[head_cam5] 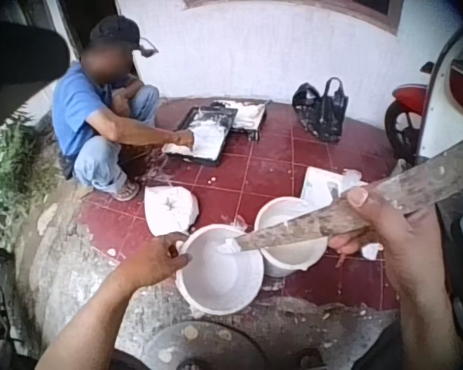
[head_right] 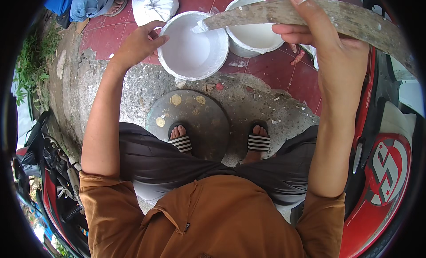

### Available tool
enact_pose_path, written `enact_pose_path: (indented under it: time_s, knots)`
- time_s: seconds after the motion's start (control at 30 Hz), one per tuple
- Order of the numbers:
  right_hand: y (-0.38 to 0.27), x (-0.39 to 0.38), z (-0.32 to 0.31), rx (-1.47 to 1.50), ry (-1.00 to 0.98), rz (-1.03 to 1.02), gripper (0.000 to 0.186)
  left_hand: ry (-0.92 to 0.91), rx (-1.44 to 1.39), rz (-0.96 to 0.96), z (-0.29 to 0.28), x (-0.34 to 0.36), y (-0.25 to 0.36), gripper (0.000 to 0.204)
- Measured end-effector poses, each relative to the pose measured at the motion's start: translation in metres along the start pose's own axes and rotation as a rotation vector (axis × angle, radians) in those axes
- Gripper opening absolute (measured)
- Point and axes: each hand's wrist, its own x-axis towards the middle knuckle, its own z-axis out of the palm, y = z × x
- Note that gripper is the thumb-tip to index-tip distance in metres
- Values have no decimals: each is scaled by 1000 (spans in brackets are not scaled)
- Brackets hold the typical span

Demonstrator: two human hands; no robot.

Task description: The person stirs white paint in a bucket using a wooden stick while another bucket of paint and a bag of material sit nearby on a tiled floor.

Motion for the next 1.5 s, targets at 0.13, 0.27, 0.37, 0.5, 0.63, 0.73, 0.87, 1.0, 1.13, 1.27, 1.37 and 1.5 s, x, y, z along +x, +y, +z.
enact_pose_path:
  time_s: [0.13,0.27,0.37,0.5,0.63,0.73,0.87,1.0,1.13,1.27,1.37,1.5]
  knots:
    - [8,-4,14,-45,-49,7,28,-9,10,-8,0,-1,-2,57]
    - [44,-9,36,-46,-267,-6,28,-20,12,-18,-1,-2,3,56]
    - [59,-9,40,-141,-352,-40,28,-5,32,-2,0,-3,5,56]
    - [66,-15,43,-251,-420,-77,27,5,32,24,0,-2,1,56]
    - [60,-27,47,-226,-512,56,28,-16,12,18,-1,-4,4,56]
    - [67,-36,57,-40,-514,80,29,-13,15,27,1,-1,2,55]
    - [64,-35,65,20,-498,78,27,14,38,41,4,-1,-4,52]
    - [73,-22,62,-28,-407,-64,30,21,54,39,4,-1,-5,52]
    - [74,-20,54,-141,-319,-193,30,17,35,51,5,0,-5,52]
    - [67,-32,56,-255,-378,-91,28,-1,23,47,3,0,-4,52]
    - [64,-39,62,-63,-549,47,25,-5,35,41,3,1,-4,51]
    - [63,-38,72,18,-515,47,26,-5,48,37,3,1,-2,51]
